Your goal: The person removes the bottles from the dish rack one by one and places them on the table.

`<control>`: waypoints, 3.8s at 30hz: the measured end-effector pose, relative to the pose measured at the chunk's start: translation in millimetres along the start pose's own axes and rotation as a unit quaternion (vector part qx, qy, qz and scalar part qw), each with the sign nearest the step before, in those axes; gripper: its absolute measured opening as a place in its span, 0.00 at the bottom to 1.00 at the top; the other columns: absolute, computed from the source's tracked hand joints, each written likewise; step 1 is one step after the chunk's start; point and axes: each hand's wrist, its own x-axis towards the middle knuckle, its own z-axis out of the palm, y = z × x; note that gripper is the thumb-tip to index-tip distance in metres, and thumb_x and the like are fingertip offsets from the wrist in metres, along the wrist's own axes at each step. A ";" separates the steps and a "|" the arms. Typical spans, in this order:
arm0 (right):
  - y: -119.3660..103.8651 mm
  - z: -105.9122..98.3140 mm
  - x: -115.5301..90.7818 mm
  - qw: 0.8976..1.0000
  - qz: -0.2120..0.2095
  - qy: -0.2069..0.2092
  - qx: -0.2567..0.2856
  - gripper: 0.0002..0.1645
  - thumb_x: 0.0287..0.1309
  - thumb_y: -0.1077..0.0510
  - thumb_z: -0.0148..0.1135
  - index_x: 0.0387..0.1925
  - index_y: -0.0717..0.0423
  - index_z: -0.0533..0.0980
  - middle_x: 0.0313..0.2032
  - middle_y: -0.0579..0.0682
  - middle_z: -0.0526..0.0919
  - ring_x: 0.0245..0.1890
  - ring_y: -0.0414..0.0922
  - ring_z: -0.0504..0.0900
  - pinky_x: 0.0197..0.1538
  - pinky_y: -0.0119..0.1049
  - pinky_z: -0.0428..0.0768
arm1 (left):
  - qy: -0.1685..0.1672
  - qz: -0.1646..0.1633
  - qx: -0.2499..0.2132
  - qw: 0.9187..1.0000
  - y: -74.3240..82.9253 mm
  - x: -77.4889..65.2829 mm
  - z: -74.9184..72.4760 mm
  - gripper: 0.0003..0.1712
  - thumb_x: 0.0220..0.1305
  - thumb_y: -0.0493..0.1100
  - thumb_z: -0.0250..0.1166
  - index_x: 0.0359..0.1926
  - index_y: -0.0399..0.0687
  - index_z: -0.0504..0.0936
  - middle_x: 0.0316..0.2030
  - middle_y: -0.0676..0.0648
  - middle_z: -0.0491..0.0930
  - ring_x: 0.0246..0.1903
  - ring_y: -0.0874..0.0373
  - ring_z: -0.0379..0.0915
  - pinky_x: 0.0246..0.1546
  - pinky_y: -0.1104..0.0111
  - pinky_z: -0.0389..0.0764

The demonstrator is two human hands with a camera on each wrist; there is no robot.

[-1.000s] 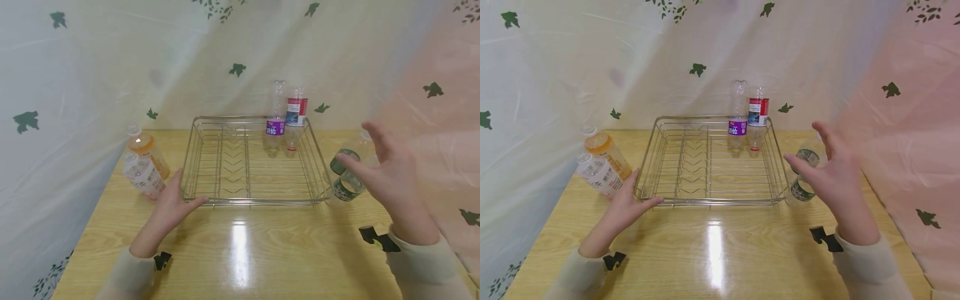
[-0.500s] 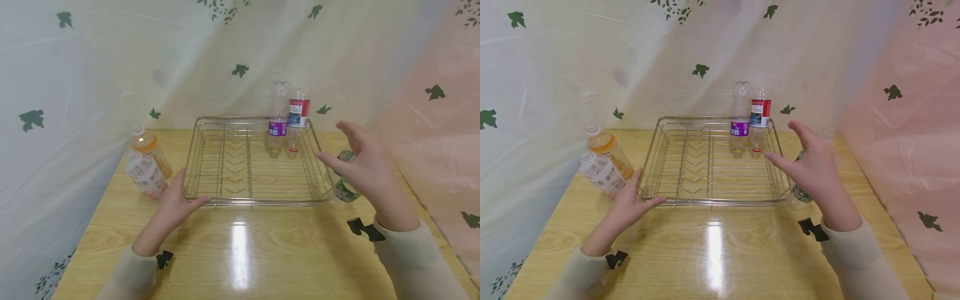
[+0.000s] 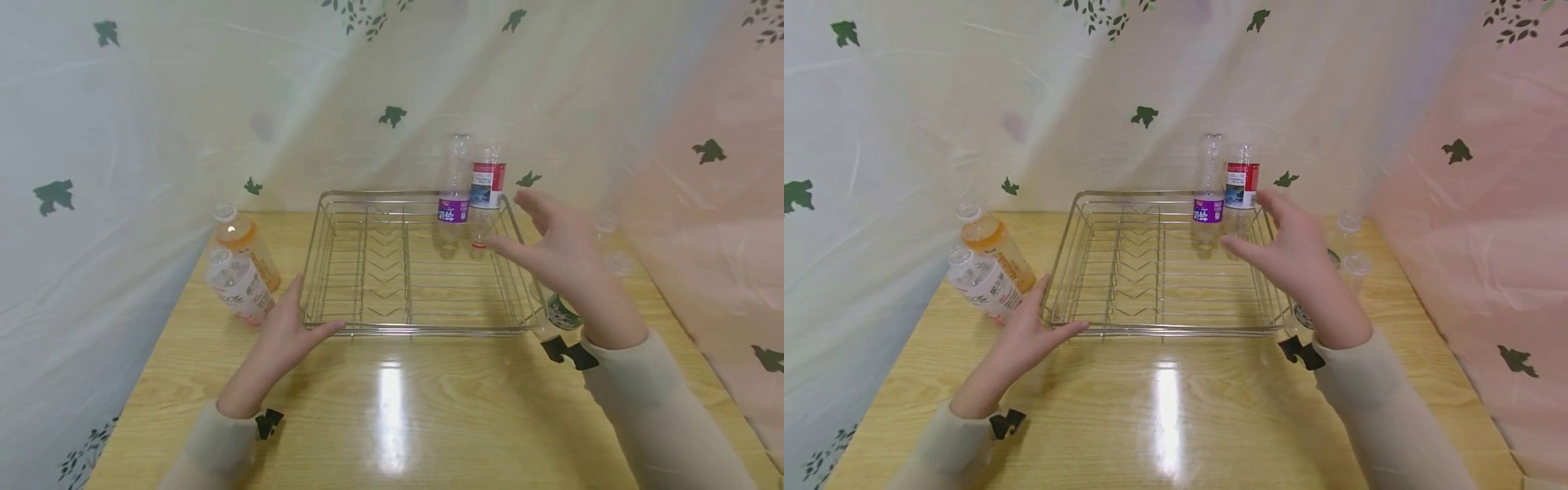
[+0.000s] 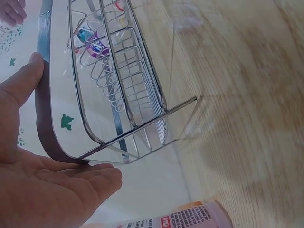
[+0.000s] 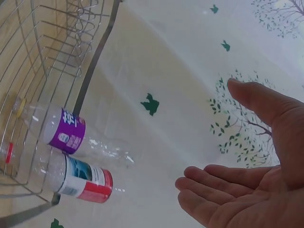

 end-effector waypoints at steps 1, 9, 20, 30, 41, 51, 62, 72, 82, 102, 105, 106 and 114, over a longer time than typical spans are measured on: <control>-1.0 1.4 2.9 1.000 0.001 -0.006 -0.007 0.62 0.53 0.30 0.72 0.79 0.51 0.56 0.74 0.51 0.62 0.73 0.57 0.61 0.71 0.58 0.63 | -0.001 -0.003 0.003 1.000 -0.2 -0.1 0.1 0.69 0.54 0.61 0.78 0.80 0.37 0.43 0.74 0.30 0.55 0.70 0.32 0.56 0.68 0.40 0.61; -11.5 11.9 31.6 0.999 0.024 -0.026 -0.026 0.63 0.53 0.27 0.70 0.78 0.56 0.58 0.73 0.57 0.64 0.71 0.60 0.64 0.69 0.62 0.65 | 0.009 0.014 -0.001 1.000 -1.6 0.6 0.6 0.69 0.53 0.62 0.78 0.80 0.37 0.46 0.73 0.31 0.58 0.69 0.34 0.59 0.67 0.41 0.63; 3.1 34.2 90.5 0.994 0.084 -0.060 -0.029 0.57 0.59 0.40 0.73 0.74 0.70 0.57 0.68 0.67 0.68 0.68 0.63 0.67 0.66 0.58 0.72 | 0.006 0.013 -0.016 1.000 -2.6 0.2 0.4 0.67 0.54 0.60 0.79 0.80 0.38 0.47 0.71 0.31 0.62 0.67 0.34 0.63 0.66 0.42 0.65; 19.4 66.5 122.4 0.993 0.104 -0.035 -0.041 0.28 0.59 0.45 0.74 0.42 0.66 0.75 0.30 0.53 0.75 0.26 0.46 0.74 0.30 0.40 0.77 | 0.010 0.016 -0.015 1.000 -5.2 0.5 1.2 0.66 0.55 0.57 0.79 0.80 0.39 0.47 0.72 0.32 0.61 0.67 0.35 0.63 0.66 0.42 0.65; 27.8 89.9 139.5 0.989 0.137 -0.029 -0.053 0.29 0.59 0.47 0.75 0.50 0.64 0.74 0.39 0.56 0.81 0.31 0.49 0.78 0.33 0.42 0.80 | 0.009 0.023 -0.037 0.999 -3.9 0.6 0.8 0.65 0.52 0.61 0.79 0.80 0.44 0.52 0.68 0.35 0.68 0.62 0.38 0.70 0.63 0.45 0.71; 40.6 106.8 150.1 0.992 0.121 -0.023 -0.007 0.36 0.56 0.45 0.77 0.54 0.64 0.71 0.43 0.55 0.79 0.35 0.51 0.78 0.34 0.43 0.79 | 0.010 0.017 -0.033 0.999 -2.8 -1.3 1.9 0.68 0.52 0.62 0.78 0.80 0.40 0.47 0.71 0.32 0.63 0.66 0.35 0.65 0.66 0.43 0.67; 46.9 119.7 160.2 0.990 0.139 -0.019 0.010 0.35 0.57 0.43 0.75 0.54 0.64 0.73 0.41 0.55 0.81 0.30 0.49 0.79 0.27 0.39 0.77 | 0.012 0.014 -0.028 0.999 -3.9 -1.0 3.8 0.70 0.52 0.64 0.78 0.80 0.38 0.46 0.72 0.31 0.61 0.66 0.34 0.64 0.66 0.43 0.66; 43.7 114.3 153.6 0.991 0.128 -0.010 0.033 0.39 0.56 0.42 0.76 0.55 0.66 0.71 0.45 0.58 0.80 0.40 0.53 0.82 0.40 0.43 0.84 | 0.012 0.008 -0.023 1.000 -2.3 -1.7 2.4 0.70 0.53 0.62 0.78 0.80 0.37 0.45 0.72 0.30 0.60 0.66 0.33 0.63 0.66 0.43 0.66; 19.7 98.1 135.1 0.996 0.086 0.001 0.026 0.44 0.57 0.46 0.75 0.64 0.66 0.66 0.54 0.62 0.77 0.52 0.57 0.80 0.53 0.49 0.83 | 0.010 0.017 -0.027 0.999 -1.3 -1.7 1.8 0.69 0.52 0.65 0.77 0.80 0.38 0.47 0.71 0.30 0.62 0.65 0.34 0.65 0.65 0.43 0.67; -20.3 62.5 72.5 0.999 0.008 0.020 0.024 0.41 0.55 0.44 0.76 0.61 0.64 0.71 0.51 0.59 0.80 0.49 0.54 0.81 0.51 0.48 0.84 | 0.003 0.016 -0.029 0.999 1.8 -1.6 0.0 0.68 0.52 0.62 0.78 0.80 0.39 0.48 0.69 0.31 0.65 0.64 0.35 0.67 0.65 0.43 0.68; -23.9 58.0 60.8 0.999 0.001 0.014 0.033 0.43 0.55 0.44 0.77 0.63 0.63 0.70 0.52 0.58 0.80 0.49 0.52 0.80 0.51 0.48 0.84 | 0.003 0.017 -0.030 0.999 2.3 -1.9 -0.4 0.66 0.53 0.59 0.79 0.80 0.40 0.48 0.69 0.32 0.66 0.64 0.36 0.68 0.65 0.44 0.69; -25.1 56.3 56.7 0.999 -0.002 0.012 0.035 0.44 0.55 0.44 0.77 0.64 0.63 0.69 0.52 0.58 0.79 0.50 0.52 0.80 0.52 0.48 0.84 | 0.003 0.019 -0.029 0.999 2.5 -1.8 -0.6 0.66 0.54 0.58 0.79 0.80 0.39 0.48 0.69 0.32 0.66 0.64 0.36 0.68 0.65 0.44 0.69; -33.6 44.5 25.4 0.999 -0.038 0.007 0.034 0.43 0.55 0.47 0.78 0.65 0.62 0.69 0.54 0.55 0.79 0.51 0.51 0.80 0.54 0.49 0.83 | 0.003 0.025 -0.030 0.999 3.9 -1.4 -0.6 0.65 0.55 0.54 0.80 0.80 0.40 0.47 0.70 0.32 0.65 0.64 0.36 0.67 0.65 0.44 0.69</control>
